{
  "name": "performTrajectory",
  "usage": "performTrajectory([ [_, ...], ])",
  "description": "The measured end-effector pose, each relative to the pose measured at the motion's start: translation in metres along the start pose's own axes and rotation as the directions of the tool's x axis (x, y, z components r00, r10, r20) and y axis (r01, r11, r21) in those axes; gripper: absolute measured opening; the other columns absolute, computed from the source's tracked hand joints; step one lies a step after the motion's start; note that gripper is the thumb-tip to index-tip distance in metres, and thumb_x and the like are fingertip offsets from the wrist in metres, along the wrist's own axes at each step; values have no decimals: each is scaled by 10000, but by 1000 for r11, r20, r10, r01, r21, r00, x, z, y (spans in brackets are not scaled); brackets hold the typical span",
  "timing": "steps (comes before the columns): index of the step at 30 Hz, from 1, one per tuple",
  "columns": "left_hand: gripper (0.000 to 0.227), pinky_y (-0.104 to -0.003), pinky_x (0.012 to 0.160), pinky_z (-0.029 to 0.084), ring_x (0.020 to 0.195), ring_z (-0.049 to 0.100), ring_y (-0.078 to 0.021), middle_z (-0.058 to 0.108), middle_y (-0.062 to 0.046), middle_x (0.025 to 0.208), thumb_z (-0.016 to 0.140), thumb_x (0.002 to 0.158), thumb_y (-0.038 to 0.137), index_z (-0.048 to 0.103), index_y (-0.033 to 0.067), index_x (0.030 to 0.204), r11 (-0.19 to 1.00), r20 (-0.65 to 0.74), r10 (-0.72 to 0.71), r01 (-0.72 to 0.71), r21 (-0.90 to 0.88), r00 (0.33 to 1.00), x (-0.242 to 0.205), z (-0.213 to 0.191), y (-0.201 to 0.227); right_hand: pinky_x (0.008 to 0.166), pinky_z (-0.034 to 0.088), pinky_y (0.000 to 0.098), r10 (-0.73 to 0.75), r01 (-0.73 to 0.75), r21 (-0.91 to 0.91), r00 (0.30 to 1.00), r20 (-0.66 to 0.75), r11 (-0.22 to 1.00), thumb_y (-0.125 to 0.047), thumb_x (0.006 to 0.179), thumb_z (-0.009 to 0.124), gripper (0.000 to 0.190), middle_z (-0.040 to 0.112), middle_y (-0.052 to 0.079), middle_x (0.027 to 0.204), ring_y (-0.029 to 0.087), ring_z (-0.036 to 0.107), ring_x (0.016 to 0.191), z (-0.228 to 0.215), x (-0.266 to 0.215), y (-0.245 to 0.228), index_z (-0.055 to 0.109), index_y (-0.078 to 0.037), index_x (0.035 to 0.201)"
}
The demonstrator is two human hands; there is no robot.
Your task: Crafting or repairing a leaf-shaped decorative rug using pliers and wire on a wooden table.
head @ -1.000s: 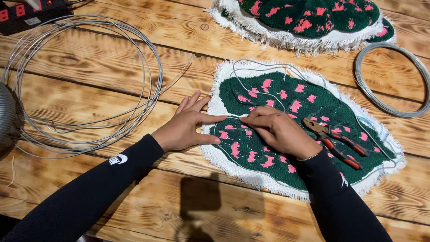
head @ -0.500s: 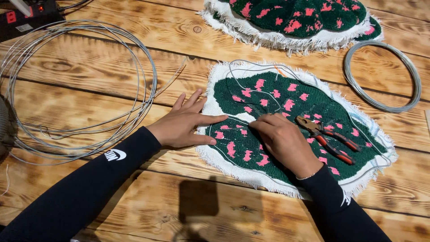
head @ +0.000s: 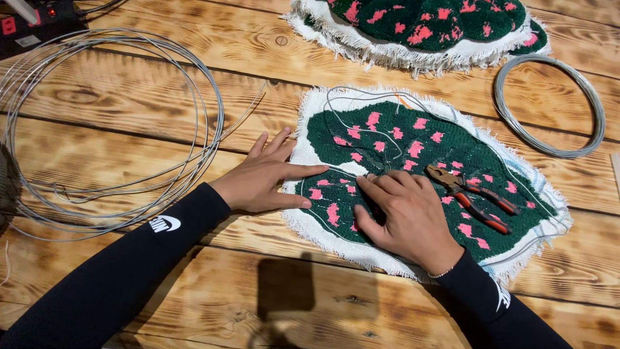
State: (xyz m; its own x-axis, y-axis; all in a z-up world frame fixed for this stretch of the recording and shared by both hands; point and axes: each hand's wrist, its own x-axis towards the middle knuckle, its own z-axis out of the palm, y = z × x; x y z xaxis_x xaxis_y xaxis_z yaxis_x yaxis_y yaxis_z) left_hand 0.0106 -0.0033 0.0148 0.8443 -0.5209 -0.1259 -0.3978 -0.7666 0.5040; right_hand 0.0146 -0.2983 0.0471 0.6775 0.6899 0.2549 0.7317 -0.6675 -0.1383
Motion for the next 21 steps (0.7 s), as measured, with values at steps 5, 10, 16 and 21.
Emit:
performTrajectory([
  [5, 752, -596, 1181, 29, 1525, 37, -473, 217, -332, 1626, 702, 795, 704, 535, 378, 1452, 995, -200, 67, -50, 88, 977, -6, -2, 3, 941, 401, 439, -14, 13, 16, 999, 52, 1000, -735, 744, 676, 897, 702, 106, 1169, 296, 580, 1123, -10, -1, -6, 678, -25, 1293],
  [10, 793, -607, 1210, 79, 1532, 169, -393, 300, -232, 1646, 631, 862, 617, 459, 232, 1534, 918, -300, 305, -196, 344, 904, -3, -14, 29, 984, 372, 452, 9, -11, 36, 998, 64, 999, -754, 730, 686, 953, 673, 114, 1227, 298, 559, 1161, -7, -6, -9, 640, -15, 1329],
  [16, 751, -484, 1260, 192, 1548, 289, -298, 360, -146, 1650, 513, 1023, 543, 371, 69, 1587, 904, -76, 384, -357, 236, 920, 13, 22, 23, 1098, 310, 534, 43, -43, 24, 999, -12, 999, -667, 770, 665, 924, 617, 154, 1300, 336, 503, 1272, 8, -19, -16, 567, 1, 1401],
  [21, 804, -478, 1244, 202, 1536, 279, -325, 345, -168, 1645, 527, 993, 581, 341, 77, 1591, 909, -111, 400, -377, 180, 910, 14, 23, 22, 1143, 230, 611, 30, -28, 68, 999, -28, 997, -695, 737, 682, 993, 575, 163, 1360, 351, 468, 1314, 16, -22, -10, 523, 6, 1422],
])
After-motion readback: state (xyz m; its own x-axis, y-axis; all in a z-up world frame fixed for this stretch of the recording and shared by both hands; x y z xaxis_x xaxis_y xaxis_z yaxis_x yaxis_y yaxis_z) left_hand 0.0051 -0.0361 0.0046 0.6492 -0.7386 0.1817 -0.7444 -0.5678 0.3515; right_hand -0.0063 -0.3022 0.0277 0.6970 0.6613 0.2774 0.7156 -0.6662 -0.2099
